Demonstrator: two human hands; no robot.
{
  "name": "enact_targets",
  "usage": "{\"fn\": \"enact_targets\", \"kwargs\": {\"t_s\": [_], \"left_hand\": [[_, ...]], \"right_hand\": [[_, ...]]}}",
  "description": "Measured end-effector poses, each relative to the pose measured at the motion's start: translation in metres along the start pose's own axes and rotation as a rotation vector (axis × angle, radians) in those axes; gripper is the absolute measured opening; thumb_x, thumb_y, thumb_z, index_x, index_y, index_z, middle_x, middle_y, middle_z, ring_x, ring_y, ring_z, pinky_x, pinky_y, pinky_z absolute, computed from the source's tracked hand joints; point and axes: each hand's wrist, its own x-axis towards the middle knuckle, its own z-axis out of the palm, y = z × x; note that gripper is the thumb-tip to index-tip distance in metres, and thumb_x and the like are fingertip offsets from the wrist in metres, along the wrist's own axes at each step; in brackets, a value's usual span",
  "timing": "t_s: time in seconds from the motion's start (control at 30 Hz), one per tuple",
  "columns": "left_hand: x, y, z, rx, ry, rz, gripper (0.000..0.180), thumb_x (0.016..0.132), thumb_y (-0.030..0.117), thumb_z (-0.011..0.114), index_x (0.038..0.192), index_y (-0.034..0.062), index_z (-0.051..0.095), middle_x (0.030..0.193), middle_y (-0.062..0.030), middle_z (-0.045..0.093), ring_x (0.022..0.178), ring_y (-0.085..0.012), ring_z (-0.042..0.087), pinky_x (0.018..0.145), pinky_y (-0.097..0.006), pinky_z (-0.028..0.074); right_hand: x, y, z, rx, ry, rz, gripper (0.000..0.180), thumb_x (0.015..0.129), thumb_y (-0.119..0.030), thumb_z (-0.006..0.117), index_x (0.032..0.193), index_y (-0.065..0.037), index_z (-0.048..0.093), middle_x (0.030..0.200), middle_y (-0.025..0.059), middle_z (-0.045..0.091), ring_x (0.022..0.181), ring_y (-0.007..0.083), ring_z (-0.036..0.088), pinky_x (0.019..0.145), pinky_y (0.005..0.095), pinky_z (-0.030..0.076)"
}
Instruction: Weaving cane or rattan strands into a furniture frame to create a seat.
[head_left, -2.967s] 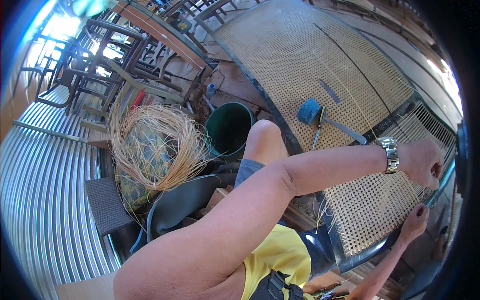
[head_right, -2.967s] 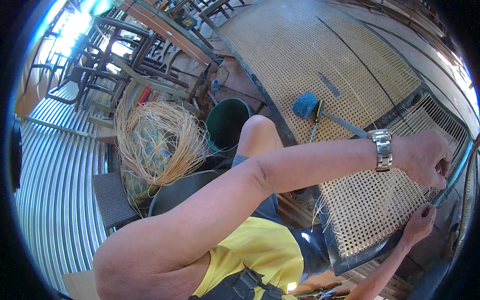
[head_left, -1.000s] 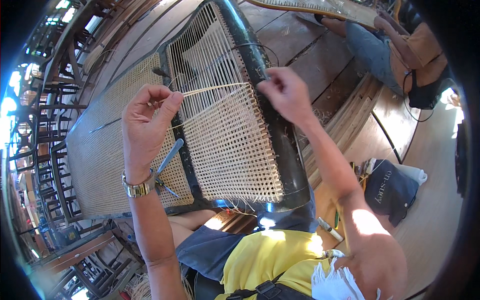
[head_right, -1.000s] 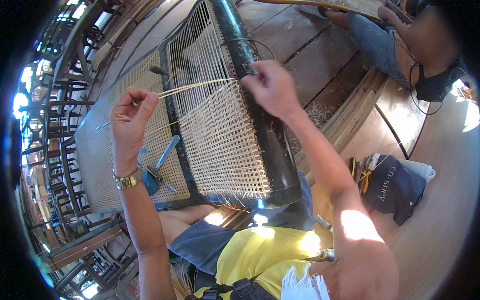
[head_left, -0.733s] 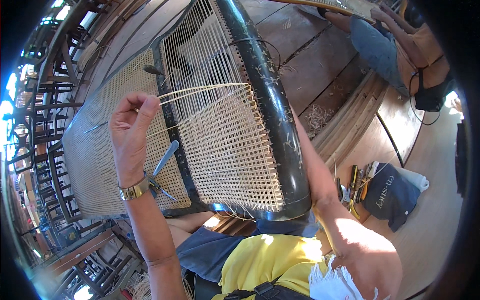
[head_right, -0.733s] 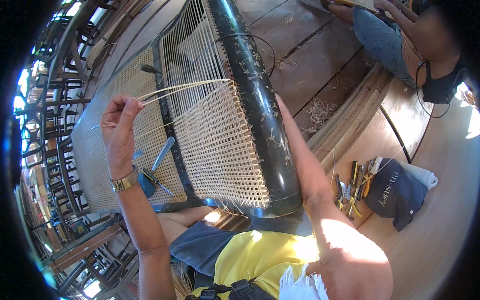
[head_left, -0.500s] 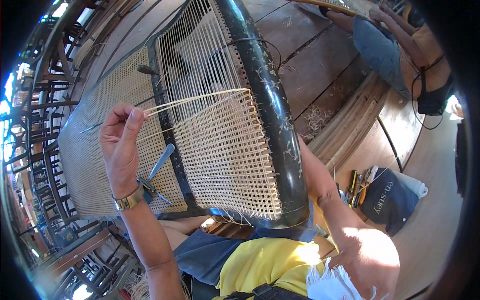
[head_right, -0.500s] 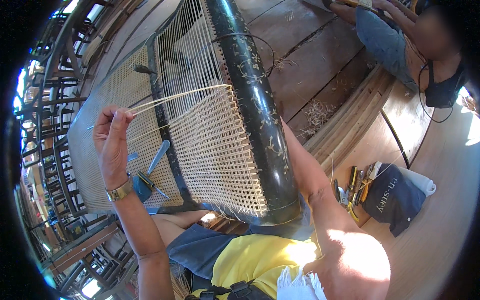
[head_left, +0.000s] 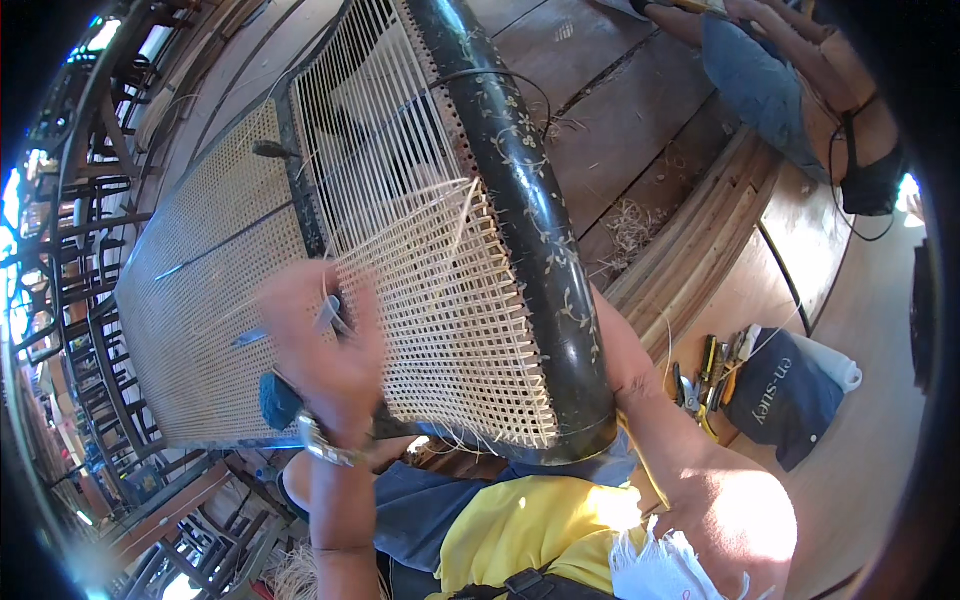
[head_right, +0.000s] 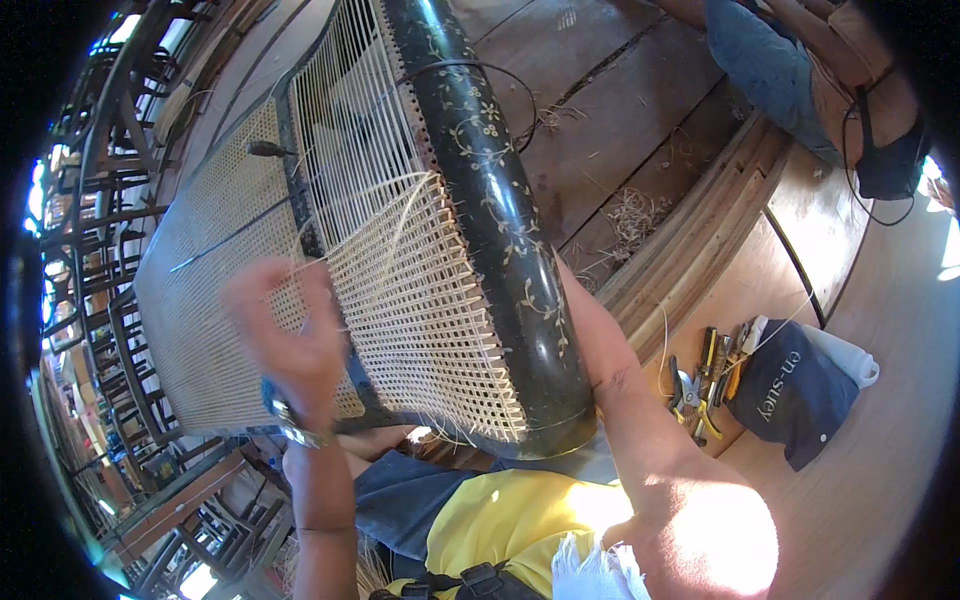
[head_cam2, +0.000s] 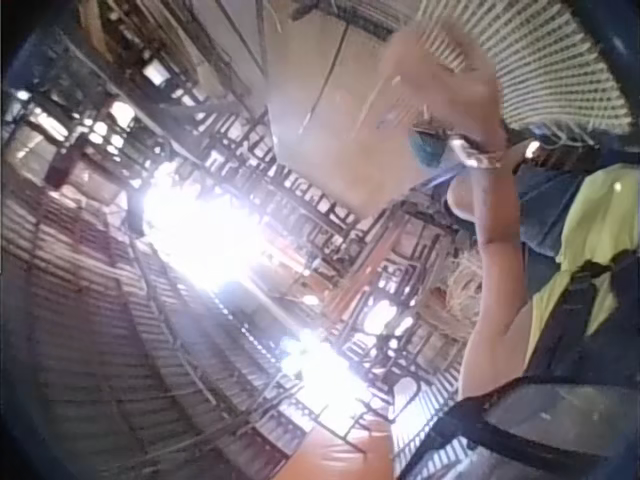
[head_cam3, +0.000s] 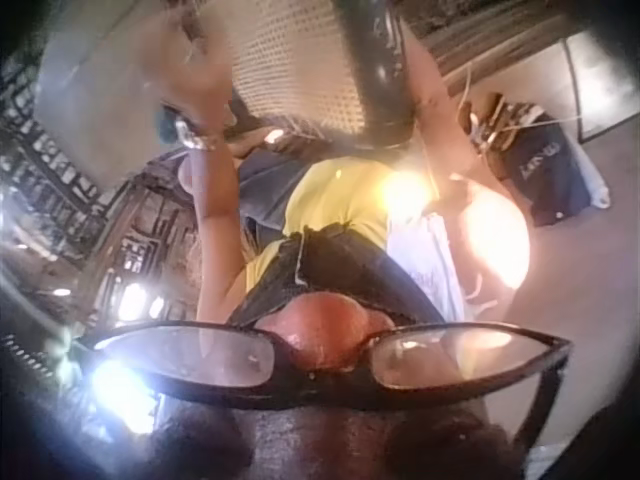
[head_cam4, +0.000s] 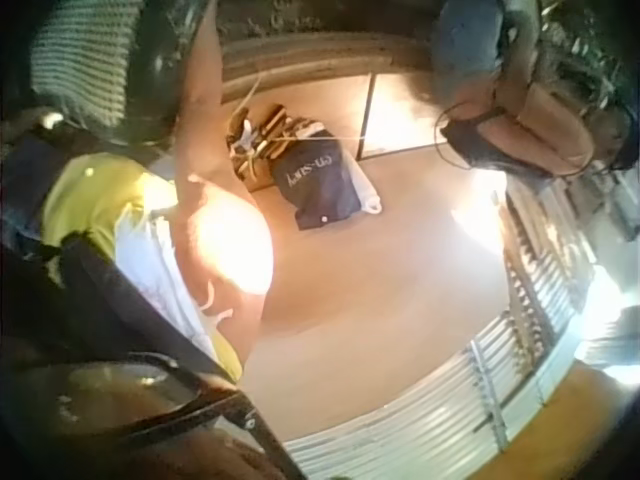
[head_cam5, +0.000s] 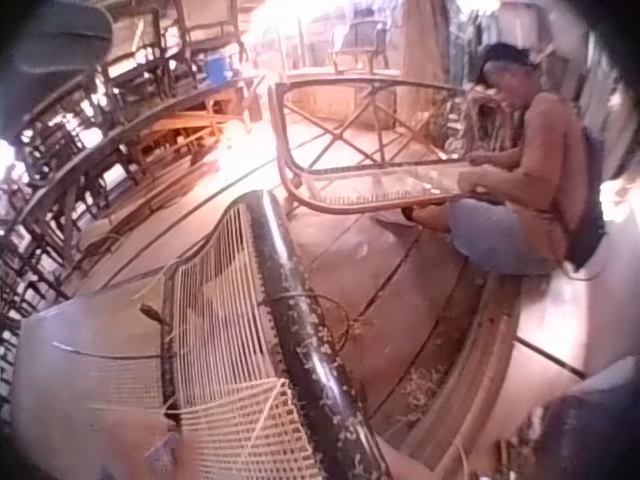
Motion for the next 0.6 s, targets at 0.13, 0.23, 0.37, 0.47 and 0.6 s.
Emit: {"fn": "enact_targets", "kwargs": {"t_s": [0.13, 0.23, 0.37, 0.47, 0.6], "left_hand": [[-0.014, 0.054, 0.032, -0.490, -0.480, 0.106, 0.023, 0.087, 0.010, 0.079, 0.107, 0.0047, 0.070, 0.102, -0.0105, 0.070, 0.095, -0.0281, 0.068, 0.084, -0.036, 0.054], [-0.020, 0.078, 0.028, -0.830, -0.558, -0.076, 0.024, 0.085, 0.011, 0.080, 0.105, 0.0046, 0.071, 0.106, -0.0099, 0.071, 0.097, -0.0299, 0.068, 0.086, -0.038, 0.053], [0.010, 0.060, -0.031, -0.379, -0.580, -0.086, 0.022, 0.092, 0.014, 0.073, 0.111, 0.0048, 0.069, 0.106, -0.0090, 0.072, 0.102, -0.0262, 0.067, 0.095, -0.042, 0.048], [0.023, 0.036, -0.057, -0.501, -0.575, -0.357, 0.018, 0.099, 0.014, 0.066, 0.112, 0.0029, 0.069, 0.105, -0.0080, 0.072, 0.100, -0.0218, 0.067, 0.093, -0.038, 0.049], [0.020, 0.016, -0.029, -0.653, -0.275, -0.681, 0.019, 0.104, 0.015, 0.060, 0.111, -0.0004, 0.069, 0.103, -0.0072, 0.072, 0.094, -0.0129, 0.065, 0.086, -0.029, 0.053]], "right_hand": [[-0.039, 0.002, -0.014, -0.048, -0.010, -0.003, 0.019, 0.100, -0.017, 0.068, 0.113, -0.004, 0.070, 0.100, 0.0062, 0.072, 0.090, 0.0100, 0.067, 0.080, 0.0288, 0.057], [0.012, -0.011, -0.013, -0.062, -0.008, -0.004, 0.019, 0.100, -0.017, 0.067, 0.113, -0.004, 0.070, 0.100, 0.0059, 0.072, 0.090, 0.0098, 0.067, 0.080, 0.0284, 0.057], [-0.025, -0.039, -0.004, -0.257, 0.210, -0.144, 0.018, 0.102, -0.018, 0.066, 0.112, -0.004, 0.071, 0.100, 0.0020, 0.071, 0.088, 0.0087, 0.065, 0.079, 0.0254, 0.053], [-0.047, -0.069, 0.027, -0.601, 0.292, -0.576, 0.020, 0.103, -0.019, 0.065, 0.113, -0.003, 0.071, 0.097, -0.0013, 0.066, 0.087, 0.0063, 0.060, 0.080, 0.0237, 0.050], [-0.067, -0.098, 0.079, -1.039, 0.040, -0.836, 0.023, 0.095, -0.016, 0.070, 0.114, -0.002, 0.071, 0.102, 0.0048, 0.065, 0.093, 0.0146, 0.063, 0.085, 0.0292, 0.051]]}}
